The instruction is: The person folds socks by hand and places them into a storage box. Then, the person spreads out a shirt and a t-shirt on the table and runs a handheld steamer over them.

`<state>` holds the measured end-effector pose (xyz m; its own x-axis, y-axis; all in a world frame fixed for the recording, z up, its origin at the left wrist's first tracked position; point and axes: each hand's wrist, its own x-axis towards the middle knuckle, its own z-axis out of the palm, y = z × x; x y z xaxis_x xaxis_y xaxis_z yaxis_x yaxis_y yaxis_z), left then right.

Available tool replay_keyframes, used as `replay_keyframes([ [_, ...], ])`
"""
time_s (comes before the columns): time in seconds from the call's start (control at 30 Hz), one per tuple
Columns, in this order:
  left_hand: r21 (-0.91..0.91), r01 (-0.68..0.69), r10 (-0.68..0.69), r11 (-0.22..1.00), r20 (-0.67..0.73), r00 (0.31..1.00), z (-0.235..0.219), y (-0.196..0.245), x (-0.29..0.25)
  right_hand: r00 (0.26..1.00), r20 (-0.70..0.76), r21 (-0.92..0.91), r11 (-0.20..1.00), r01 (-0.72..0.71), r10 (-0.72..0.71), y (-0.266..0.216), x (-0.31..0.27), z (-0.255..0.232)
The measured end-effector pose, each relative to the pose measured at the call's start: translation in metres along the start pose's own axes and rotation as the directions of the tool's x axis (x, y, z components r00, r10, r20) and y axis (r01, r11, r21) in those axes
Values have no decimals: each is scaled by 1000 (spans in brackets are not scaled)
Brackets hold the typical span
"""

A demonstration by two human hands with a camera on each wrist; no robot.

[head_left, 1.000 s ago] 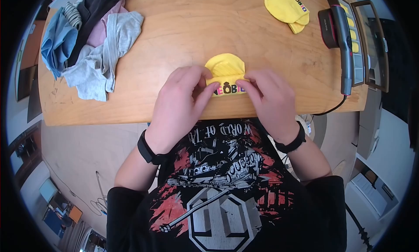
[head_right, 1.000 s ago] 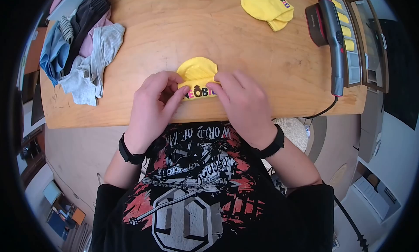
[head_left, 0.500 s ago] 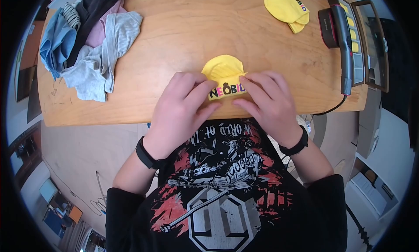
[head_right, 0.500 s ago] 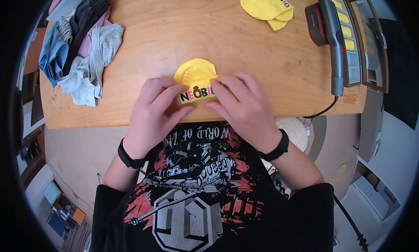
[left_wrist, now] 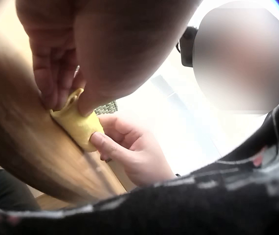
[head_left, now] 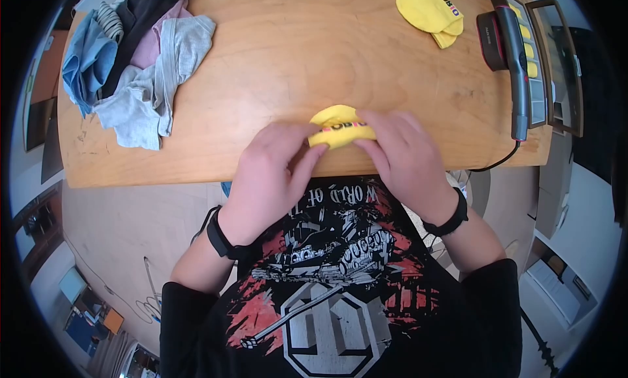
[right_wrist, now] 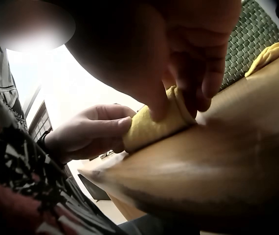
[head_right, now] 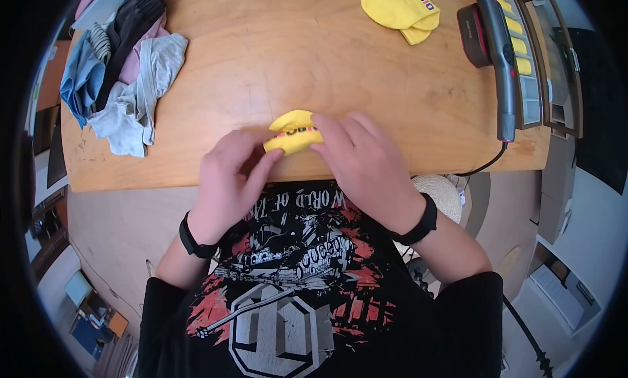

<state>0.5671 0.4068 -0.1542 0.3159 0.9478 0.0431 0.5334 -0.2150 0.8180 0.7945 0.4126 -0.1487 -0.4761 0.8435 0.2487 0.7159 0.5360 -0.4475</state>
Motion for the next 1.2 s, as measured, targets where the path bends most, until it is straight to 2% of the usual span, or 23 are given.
replay_keyframes([
  [0.03,-69,119,-121,990,-19,993,1,0,2,997,26,21,997,-80,79,-1,4,-1],
  [0.07,-69,117,-119,991,-20,993,0,-1,4,986,53,40,986,-159,157,-2,8,-1],
  [0.1,-55,135,-136,989,-16,991,-1,-3,6,987,51,39,987,-157,155,-2,13,-3],
  [0.17,-40,151,-152,988,-12,988,-3,-5,11,913,213,36,931,-363,348,1,22,-6],
  [0.27,1,196,-196,981,8,981,-5,-6,19,932,214,135,936,-326,293,10,33,-6],
  [0.33,13,160,-159,987,-66,985,-5,-9,22,954,177,166,948,-271,242,16,35,-5],
  [0.4,-17,194,-195,981,-62,979,-6,-7,23,977,169,236,957,-169,131,20,36,-3],
  [0.53,-51,261,-263,964,-44,964,-8,-5,24,959,254,265,945,-193,125,15,38,-6],
  [0.6,-63,263,-266,963,-41,963,-9,-4,24,924,327,219,935,-277,197,5,37,-11],
  [0.67,-76,270,-274,960,-37,961,-10,-6,25,921,318,231,924,-304,224,-1,34,-10],
  [0.73,-102,259,-261,960,-7,965,-12,-9,25,841,419,324,808,-491,343,-6,33,-12],
  [0.8,-144,247,-259,958,-66,964,-11,-3,23,863,376,354,809,-470,337,-5,27,-6],
  [0.87,-188,214,-242,959,-141,960,-12,1,21,818,327,561,599,-571,474,-5,25,-4],
  [0.9,-245,241,-278,939,-131,952,-12,-1,19,830,313,558,619,-554,461,-5,25,-5],
  [0.93,-301,266,-313,915,-118,942,-12,-1,17,804,268,666,500,-553,532,-8,25,-5],
  [0.97,-352,315,-338,881,-3,941,-15,2,18,765,235,764,372,-527,600,-11,24,-6],
  [1.0,-369,388,-336,844,198,921,-21,3,20,778,225,762,391,-515,587,-17,23,-6],
  [1.03,-629,370,-261,684,263,929,-11,3,21,798,211,826,333,-455,565,-24,21,-6],
  [1.07,-830,326,-168,454,279,945,0,5,25,827,200,878,279,-389,525,-29,26,-5],
  [1.1,-853,365,-155,373,330,931,-3,11,32,841,173,906,252,-340,513,-35,28,0],
  [1.13,-859,352,-162,373,313,936,-1,12,37,860,187,896,277,-347,474,-36,29,2],
  [1.2,-940,340,-141,12,335,931,1,13,44,883,215,880,308,-361,417,-35,32,3],
])
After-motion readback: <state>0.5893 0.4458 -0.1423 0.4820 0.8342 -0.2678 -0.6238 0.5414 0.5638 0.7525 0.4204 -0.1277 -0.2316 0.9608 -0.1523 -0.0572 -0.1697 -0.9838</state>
